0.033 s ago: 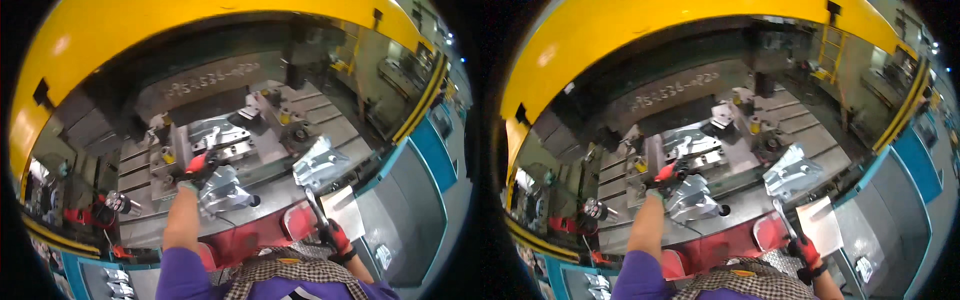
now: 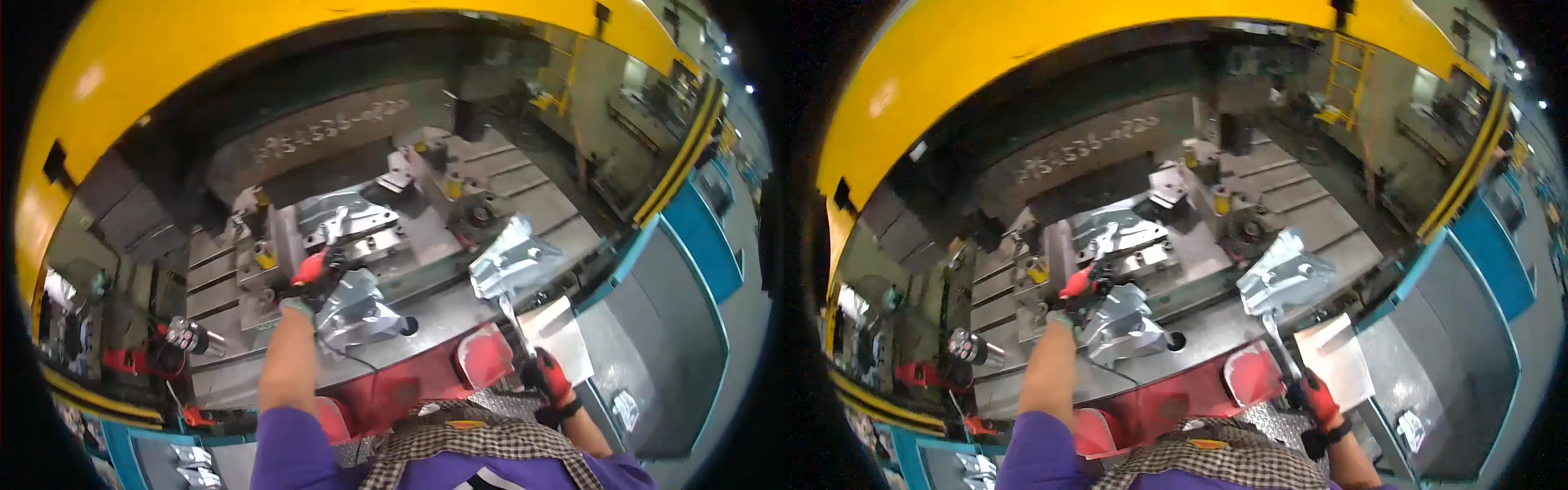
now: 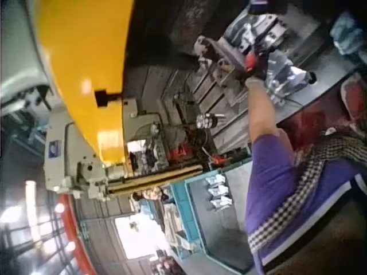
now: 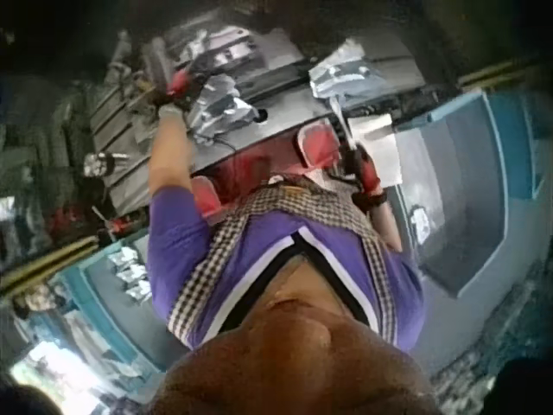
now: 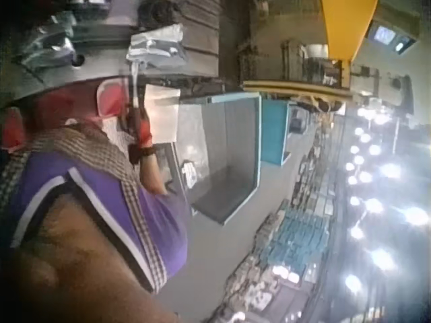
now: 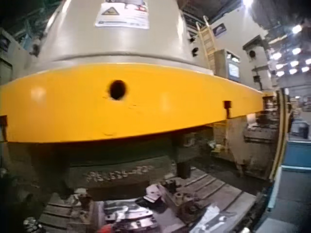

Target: Placing metal brackets into an industrial press, cycling the machine, and removing processed parts.

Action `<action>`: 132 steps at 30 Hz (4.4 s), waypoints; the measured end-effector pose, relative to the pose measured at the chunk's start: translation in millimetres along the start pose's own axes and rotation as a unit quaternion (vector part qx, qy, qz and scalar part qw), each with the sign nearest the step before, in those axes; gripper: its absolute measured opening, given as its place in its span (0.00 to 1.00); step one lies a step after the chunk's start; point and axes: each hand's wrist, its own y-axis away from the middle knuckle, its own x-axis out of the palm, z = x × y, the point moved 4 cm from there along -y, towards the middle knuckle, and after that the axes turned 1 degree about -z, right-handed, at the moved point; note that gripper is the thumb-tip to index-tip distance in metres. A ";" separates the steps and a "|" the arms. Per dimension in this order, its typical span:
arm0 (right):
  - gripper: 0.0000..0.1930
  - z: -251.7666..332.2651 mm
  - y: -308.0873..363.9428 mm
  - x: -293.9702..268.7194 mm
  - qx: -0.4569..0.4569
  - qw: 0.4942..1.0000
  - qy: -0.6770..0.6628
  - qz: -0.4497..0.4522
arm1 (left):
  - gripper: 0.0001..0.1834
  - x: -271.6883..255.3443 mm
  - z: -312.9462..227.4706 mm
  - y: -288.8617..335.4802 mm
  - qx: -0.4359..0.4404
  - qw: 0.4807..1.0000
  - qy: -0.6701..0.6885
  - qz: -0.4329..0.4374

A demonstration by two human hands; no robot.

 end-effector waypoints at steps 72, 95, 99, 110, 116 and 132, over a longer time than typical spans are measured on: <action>0.24 -33.2 -24.8 64.6 -0.244 0.635 0.685 0.261 | 0.32 42.3 -177.2 386.5 -0.415 0.846 -0.145 0.301; 0.25 -12.1 -11.8 64.8 -0.253 0.698 0.631 0.224 | 0.32 27.7 -209.3 362.5 -0.268 0.936 -0.119 0.193; 0.24 9.5 8.4 61.2 -0.256 0.725 0.597 0.228 | 0.38 28.4 -188.6 364.6 -0.367 0.879 0.280 0.122; 0.16 -7.6 13.5 51.6 -0.013 0.969 0.204 0.140 | 0.20 -49.5 -23.5 50.6 -0.293 0.949 0.096 0.068; 0.17 -23.5 16.3 8.7 -0.014 0.997 0.075 0.023 | 0.22 -26.4 -21.2 8.9 -0.166 0.985 0.025 0.025; 0.22 74.3 -50.9 -13.0 0.010 0.996 0.093 -0.012 | 0.19 -35.2 -180.0 203.6 -0.339 0.903 0.263 0.030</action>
